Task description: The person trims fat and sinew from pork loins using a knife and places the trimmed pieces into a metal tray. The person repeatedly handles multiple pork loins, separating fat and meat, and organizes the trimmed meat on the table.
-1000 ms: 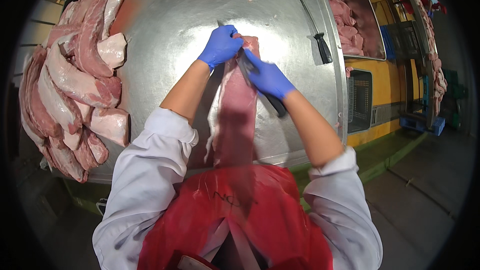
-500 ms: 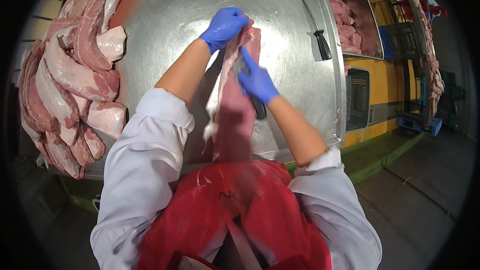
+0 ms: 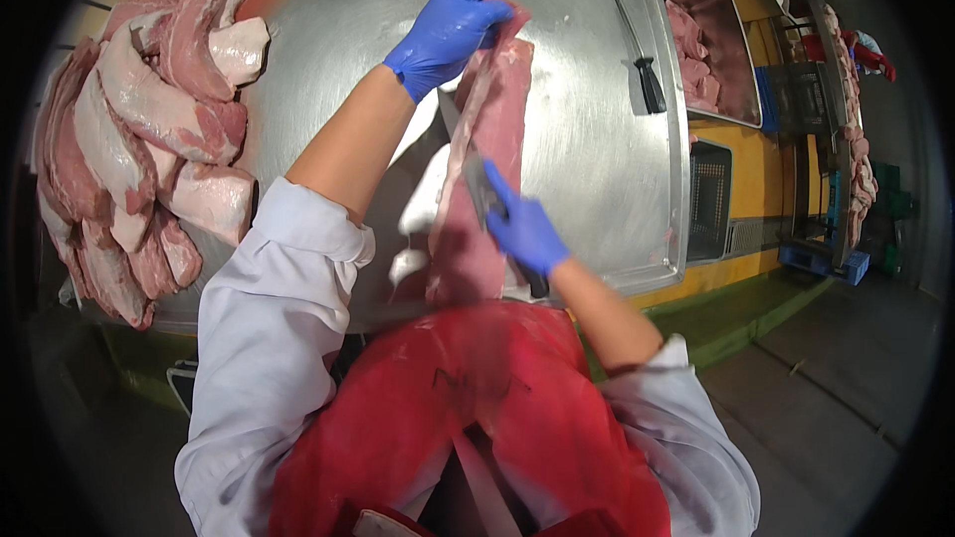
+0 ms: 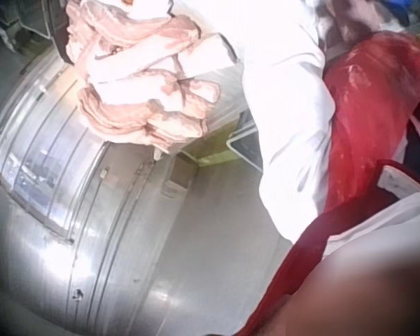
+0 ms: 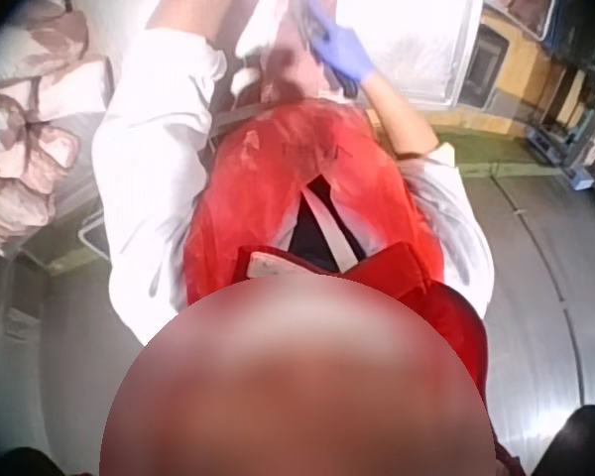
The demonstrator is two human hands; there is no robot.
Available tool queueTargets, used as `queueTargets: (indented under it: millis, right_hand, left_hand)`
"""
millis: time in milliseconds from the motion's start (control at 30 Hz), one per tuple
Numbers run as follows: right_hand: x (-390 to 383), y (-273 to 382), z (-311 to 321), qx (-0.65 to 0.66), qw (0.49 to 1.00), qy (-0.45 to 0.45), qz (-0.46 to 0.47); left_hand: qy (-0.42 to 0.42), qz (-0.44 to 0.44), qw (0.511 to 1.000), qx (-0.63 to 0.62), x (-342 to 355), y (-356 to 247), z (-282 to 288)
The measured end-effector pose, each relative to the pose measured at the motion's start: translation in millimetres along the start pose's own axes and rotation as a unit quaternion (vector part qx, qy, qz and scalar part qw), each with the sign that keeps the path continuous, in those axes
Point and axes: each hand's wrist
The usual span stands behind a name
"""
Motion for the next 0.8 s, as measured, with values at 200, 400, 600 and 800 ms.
queueTargets:
  millis: [200,400,600,800]
  right_hand:
    - [-4,8,3,-0.094,0.992,0.015,0.088]
    - [-54,16,27,-0.049,0.988,0.136,0.058]
    - [-100,-29,20,-0.082,0.96,0.12,0.241]
    - [-77,-5,-14,-0.077,0.959,0.158,0.223]
  left_hand:
    - [-0.027,-0.058,0.997,-0.045,-43,-50,9]
    - [-0.081,-0.248,0.963,0.07,-146,-128,29]
    - [-0.134,-0.18,0.965,-0.139,-232,-148,79]
    - [-0.281,-0.226,0.922,-0.138,-323,-165,51]
Point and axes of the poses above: each hand's wrist, its own x-axis towards the middle knuckle, its own z-axis out of the back of the hand, y = z × x, and after that the axes turned 14 degrees about -y, right-handed
